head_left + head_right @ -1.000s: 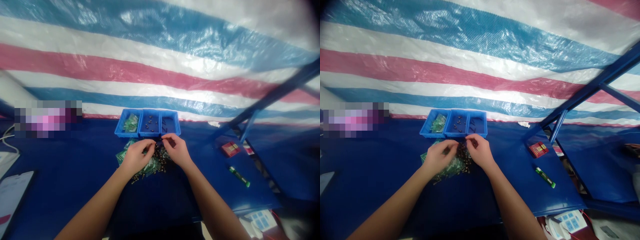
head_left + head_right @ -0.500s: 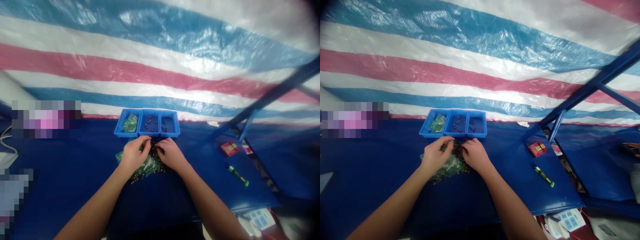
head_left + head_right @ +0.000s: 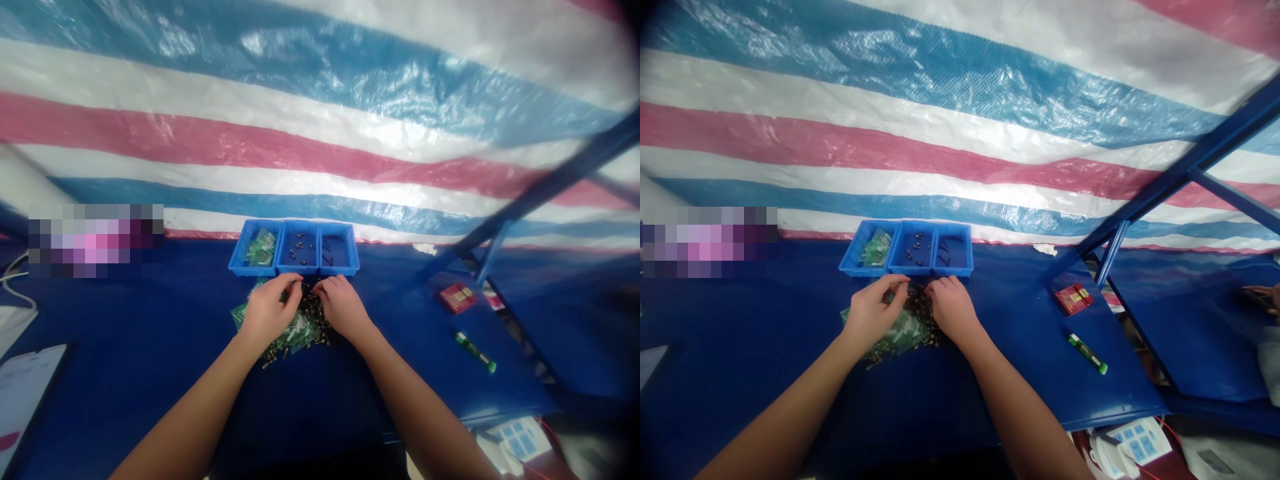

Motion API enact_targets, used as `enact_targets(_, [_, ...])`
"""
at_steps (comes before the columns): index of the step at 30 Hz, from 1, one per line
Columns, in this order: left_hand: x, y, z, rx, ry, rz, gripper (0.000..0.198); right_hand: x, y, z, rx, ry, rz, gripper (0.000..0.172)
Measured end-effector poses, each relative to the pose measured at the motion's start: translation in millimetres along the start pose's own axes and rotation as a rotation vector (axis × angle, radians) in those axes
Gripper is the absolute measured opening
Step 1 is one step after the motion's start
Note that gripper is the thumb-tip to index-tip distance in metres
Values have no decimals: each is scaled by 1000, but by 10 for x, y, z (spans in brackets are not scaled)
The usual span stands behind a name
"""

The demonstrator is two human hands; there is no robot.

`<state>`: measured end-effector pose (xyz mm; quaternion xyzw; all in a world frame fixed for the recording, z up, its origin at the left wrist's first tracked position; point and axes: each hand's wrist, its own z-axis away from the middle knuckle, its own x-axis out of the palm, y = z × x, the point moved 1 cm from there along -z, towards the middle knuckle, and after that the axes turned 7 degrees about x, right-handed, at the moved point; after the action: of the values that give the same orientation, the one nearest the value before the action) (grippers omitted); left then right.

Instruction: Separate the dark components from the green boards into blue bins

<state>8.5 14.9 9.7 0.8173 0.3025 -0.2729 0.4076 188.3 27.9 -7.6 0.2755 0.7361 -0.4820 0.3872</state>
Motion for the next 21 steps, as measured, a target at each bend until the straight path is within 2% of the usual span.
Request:
enact_targets(6, [17, 7, 9, 17, -6, -4, 19, 26, 17, 24, 20, 13, 22, 13])
enact_targets(21, [39, 14, 17, 14, -38, -6, 20, -2, -12, 22, 48, -6, 91, 13])
